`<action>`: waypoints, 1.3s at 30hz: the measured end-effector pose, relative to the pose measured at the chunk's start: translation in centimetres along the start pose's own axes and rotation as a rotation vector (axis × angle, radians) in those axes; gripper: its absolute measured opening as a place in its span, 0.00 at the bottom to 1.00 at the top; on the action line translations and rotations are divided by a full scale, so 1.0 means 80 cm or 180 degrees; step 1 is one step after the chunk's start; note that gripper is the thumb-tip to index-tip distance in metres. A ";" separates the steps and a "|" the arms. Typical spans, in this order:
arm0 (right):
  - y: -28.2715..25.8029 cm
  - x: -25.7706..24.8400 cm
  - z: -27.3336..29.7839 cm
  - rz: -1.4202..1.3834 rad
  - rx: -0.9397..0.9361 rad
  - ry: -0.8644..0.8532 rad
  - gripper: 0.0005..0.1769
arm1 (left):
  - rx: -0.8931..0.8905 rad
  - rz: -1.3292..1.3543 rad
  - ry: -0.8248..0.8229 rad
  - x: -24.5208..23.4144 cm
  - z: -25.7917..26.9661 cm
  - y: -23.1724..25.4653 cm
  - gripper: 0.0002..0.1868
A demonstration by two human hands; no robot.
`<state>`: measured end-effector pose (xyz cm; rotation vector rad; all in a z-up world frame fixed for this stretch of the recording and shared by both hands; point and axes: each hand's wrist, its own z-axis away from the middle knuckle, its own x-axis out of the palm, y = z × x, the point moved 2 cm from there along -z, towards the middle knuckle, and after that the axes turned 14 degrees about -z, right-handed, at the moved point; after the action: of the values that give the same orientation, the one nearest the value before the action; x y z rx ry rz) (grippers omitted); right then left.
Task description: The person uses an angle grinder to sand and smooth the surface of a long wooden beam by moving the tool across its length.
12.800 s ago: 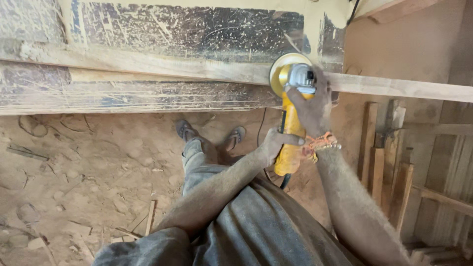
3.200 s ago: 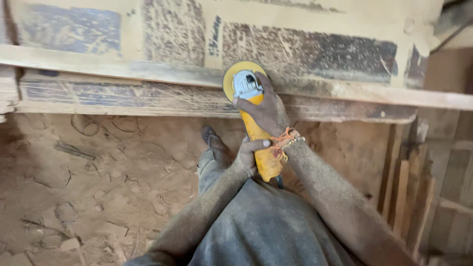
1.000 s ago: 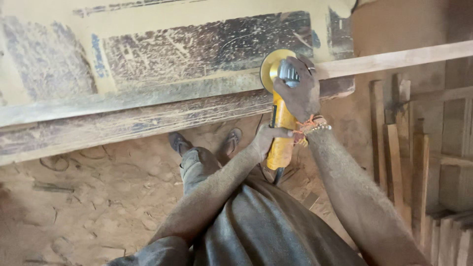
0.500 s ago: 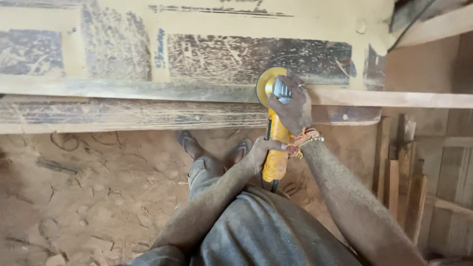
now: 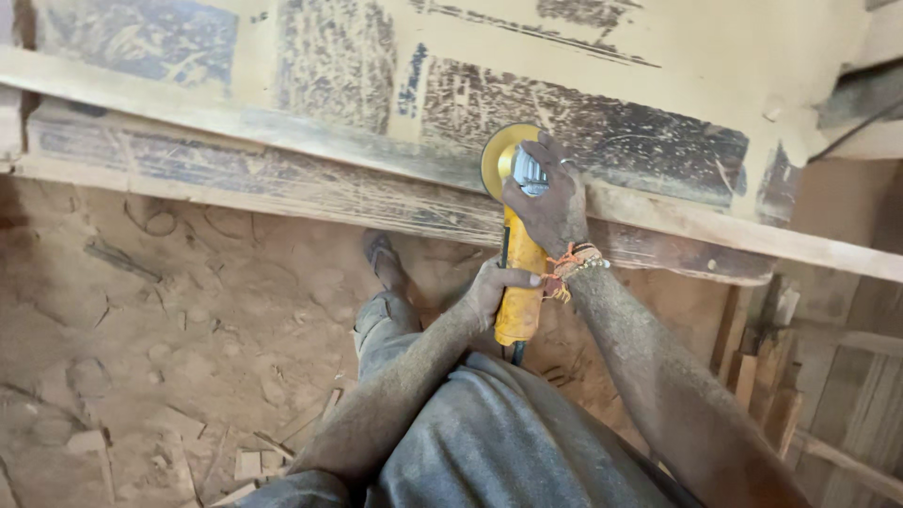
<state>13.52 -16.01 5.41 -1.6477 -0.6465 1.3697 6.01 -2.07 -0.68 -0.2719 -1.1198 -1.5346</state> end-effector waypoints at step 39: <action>-0.098 0.116 -0.023 -0.0779 0.1258 -0.0685 0.62 | 0.0570 0.1041 0.0275 -0.065 0.063 0.032 0.27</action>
<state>18.73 -5.07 7.55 -1.0831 -0.6292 1.3988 7.85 5.39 -0.44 -0.2504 -1.0778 -1.1403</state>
